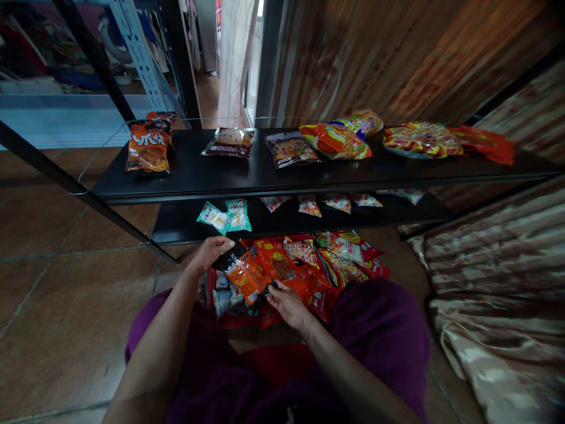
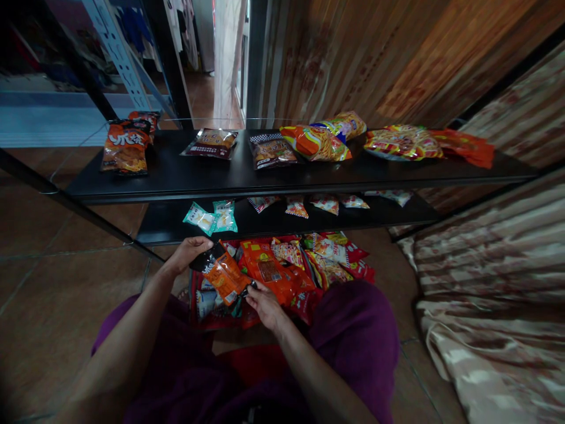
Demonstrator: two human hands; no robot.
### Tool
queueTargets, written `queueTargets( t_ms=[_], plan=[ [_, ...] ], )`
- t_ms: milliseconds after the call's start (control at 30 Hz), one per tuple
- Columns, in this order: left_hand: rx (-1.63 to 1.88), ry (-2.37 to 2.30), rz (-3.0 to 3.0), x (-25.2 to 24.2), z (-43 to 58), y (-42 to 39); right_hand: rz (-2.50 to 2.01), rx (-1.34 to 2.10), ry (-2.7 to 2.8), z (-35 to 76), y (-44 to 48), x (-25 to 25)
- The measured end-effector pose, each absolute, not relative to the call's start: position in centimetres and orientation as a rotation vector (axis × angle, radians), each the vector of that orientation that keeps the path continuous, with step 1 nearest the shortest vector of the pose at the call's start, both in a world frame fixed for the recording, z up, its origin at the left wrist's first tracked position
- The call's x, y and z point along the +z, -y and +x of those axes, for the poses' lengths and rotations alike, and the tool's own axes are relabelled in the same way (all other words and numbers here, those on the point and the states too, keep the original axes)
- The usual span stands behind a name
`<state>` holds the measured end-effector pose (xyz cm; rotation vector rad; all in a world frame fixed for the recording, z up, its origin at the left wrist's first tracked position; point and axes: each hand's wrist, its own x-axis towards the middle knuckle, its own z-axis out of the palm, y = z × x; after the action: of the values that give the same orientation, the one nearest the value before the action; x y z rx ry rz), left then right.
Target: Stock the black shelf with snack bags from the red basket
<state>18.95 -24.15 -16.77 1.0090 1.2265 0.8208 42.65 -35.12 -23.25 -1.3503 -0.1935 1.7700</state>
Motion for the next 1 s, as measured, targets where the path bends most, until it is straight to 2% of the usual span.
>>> queueTargets(
  t_ms=[367,733,1000],
  plan=[
    [1.077,-0.988,0.567,-17.2,19.5,24.9,-1.254,1.778,-0.134,42.3,34.6,-21.9],
    [1.177,-1.310,0.615,-18.9,21.0,25.0,-1.297,1.768,-0.119,41.7,34.6,-21.6],
    [1.228,-1.362,0.654,-17.7,20.8,24.8,-1.293,1.800,-0.116,41.2,34.3,-20.7]
  ],
)
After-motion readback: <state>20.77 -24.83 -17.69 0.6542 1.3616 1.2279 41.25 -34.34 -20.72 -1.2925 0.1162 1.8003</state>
